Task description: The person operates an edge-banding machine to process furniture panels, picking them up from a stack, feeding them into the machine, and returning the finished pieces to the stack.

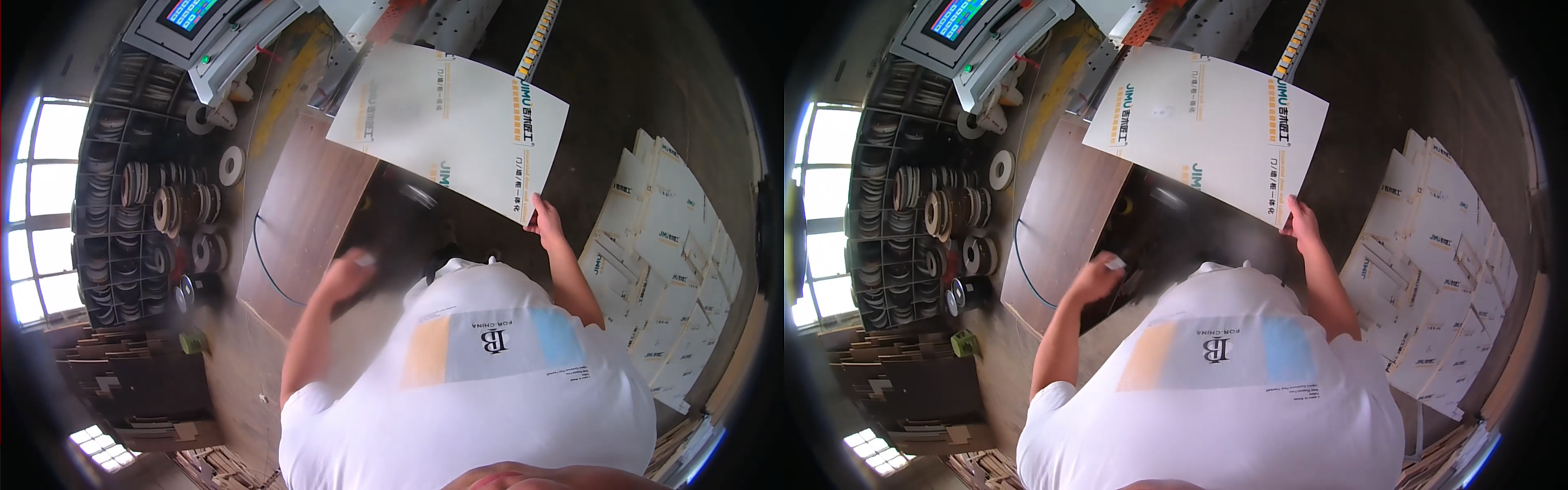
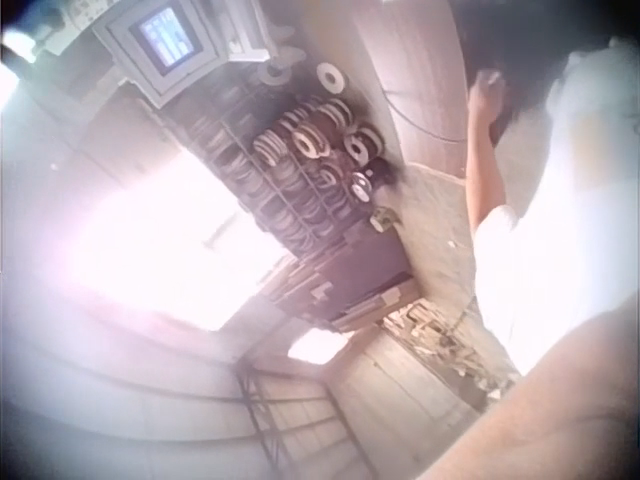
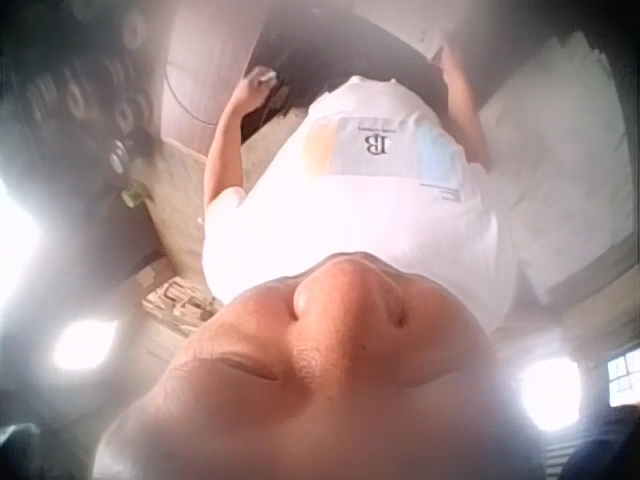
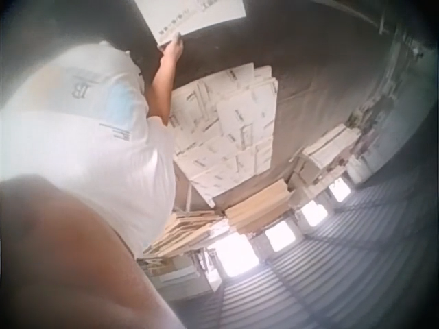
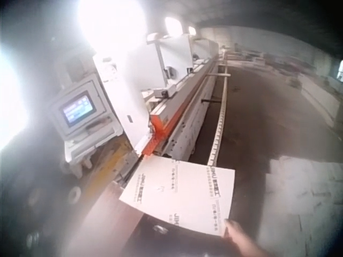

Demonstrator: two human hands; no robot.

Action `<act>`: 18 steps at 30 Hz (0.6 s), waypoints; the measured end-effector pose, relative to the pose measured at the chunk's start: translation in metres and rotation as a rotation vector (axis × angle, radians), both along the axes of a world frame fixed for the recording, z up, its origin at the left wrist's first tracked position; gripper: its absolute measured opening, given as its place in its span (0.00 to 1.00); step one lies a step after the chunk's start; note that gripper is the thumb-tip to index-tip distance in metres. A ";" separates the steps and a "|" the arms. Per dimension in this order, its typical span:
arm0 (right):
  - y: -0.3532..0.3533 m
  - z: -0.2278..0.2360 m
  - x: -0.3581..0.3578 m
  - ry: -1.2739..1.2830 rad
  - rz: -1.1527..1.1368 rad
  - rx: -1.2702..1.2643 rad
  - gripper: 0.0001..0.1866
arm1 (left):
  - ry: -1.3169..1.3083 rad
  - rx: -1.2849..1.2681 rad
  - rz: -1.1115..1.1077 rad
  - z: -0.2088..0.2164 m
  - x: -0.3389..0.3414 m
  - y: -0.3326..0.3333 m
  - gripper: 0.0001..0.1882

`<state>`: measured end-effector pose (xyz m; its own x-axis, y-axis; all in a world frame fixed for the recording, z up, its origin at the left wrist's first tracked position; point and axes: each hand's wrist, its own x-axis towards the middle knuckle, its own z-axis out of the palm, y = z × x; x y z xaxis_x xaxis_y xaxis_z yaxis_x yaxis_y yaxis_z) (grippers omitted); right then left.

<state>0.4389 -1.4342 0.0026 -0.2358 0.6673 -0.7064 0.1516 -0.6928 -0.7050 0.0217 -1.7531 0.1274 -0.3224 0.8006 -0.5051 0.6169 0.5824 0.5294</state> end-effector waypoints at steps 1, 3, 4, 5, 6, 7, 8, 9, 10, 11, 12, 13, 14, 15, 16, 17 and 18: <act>0.000 -0.002 0.002 -0.008 -0.003 0.011 0.25 | 0.148 0.004 0.181 -0.015 -0.024 -0.004 0.17; 0.000 -0.002 0.001 -0.012 0.008 0.023 0.25 | 0.322 -0.038 0.528 -0.032 -0.068 -0.016 0.17; 0.000 -0.003 0.005 -0.033 -0.006 0.022 0.25 | 0.349 -0.033 0.480 -0.007 -0.059 0.001 0.17; 0.001 -0.002 0.004 -0.043 -0.007 0.022 0.24 | 0.353 -0.063 0.381 0.011 -0.045 0.007 0.17; 0.002 -0.003 0.004 -0.044 -0.005 0.021 0.24 | 0.354 -0.097 0.282 0.024 -0.026 0.011 0.18; 0.002 -0.006 0.005 -0.036 0.008 0.027 0.25 | 0.257 -0.134 0.189 0.038 0.000 0.015 0.20; 0.001 -0.009 0.005 -0.028 0.021 0.035 0.26 | 0.141 -0.202 0.048 0.054 0.023 0.017 0.21; 0.000 -0.008 0.004 -0.027 0.025 0.032 0.26 | -0.003 -0.259 -0.106 0.054 0.033 0.015 0.21; 0.001 -0.005 0.002 -0.032 0.020 0.033 0.26 | -0.042 -0.251 -0.255 0.052 0.037 0.012 0.21; 0.001 -0.004 0.001 -0.037 0.015 0.034 0.25 | -0.042 -0.203 -0.212 0.045 0.033 0.007 0.21; 0.000 -0.005 0.000 -0.036 0.019 0.034 0.25 | -0.042 -0.155 -0.168 0.038 0.024 0.001 0.20; 0.000 -0.005 0.005 -0.038 0.004 0.031 0.25 | 0.017 -0.143 0.087 0.034 0.010 0.006 0.20; 0.000 -0.005 0.006 -0.034 0.005 0.027 0.25 | 0.223 -0.100 0.196 0.017 -0.015 -0.002 0.21; 0.002 -0.005 0.005 -0.029 0.016 0.030 0.25 | 0.351 -0.062 0.437 -0.003 -0.040 -0.011 0.19; 0.001 -0.003 -0.001 -0.010 0.028 0.031 0.26 | 0.378 0.063 0.594 -0.037 -0.079 -0.043 0.18; 0.001 -0.007 0.003 -0.015 0.006 0.035 0.26 | 0.225 0.059 0.756 -0.030 -0.082 -0.032 0.17; 0.003 -0.008 0.000 -0.012 0.000 0.039 0.26 | 0.226 0.064 0.751 -0.028 -0.084 -0.029 0.17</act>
<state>0.4389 -1.4314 -0.0053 -0.2278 0.6942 -0.6828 0.1600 -0.6651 -0.7295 -0.0619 -1.7817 0.0995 -0.8781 0.3530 -0.3230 0.1670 0.8587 0.4845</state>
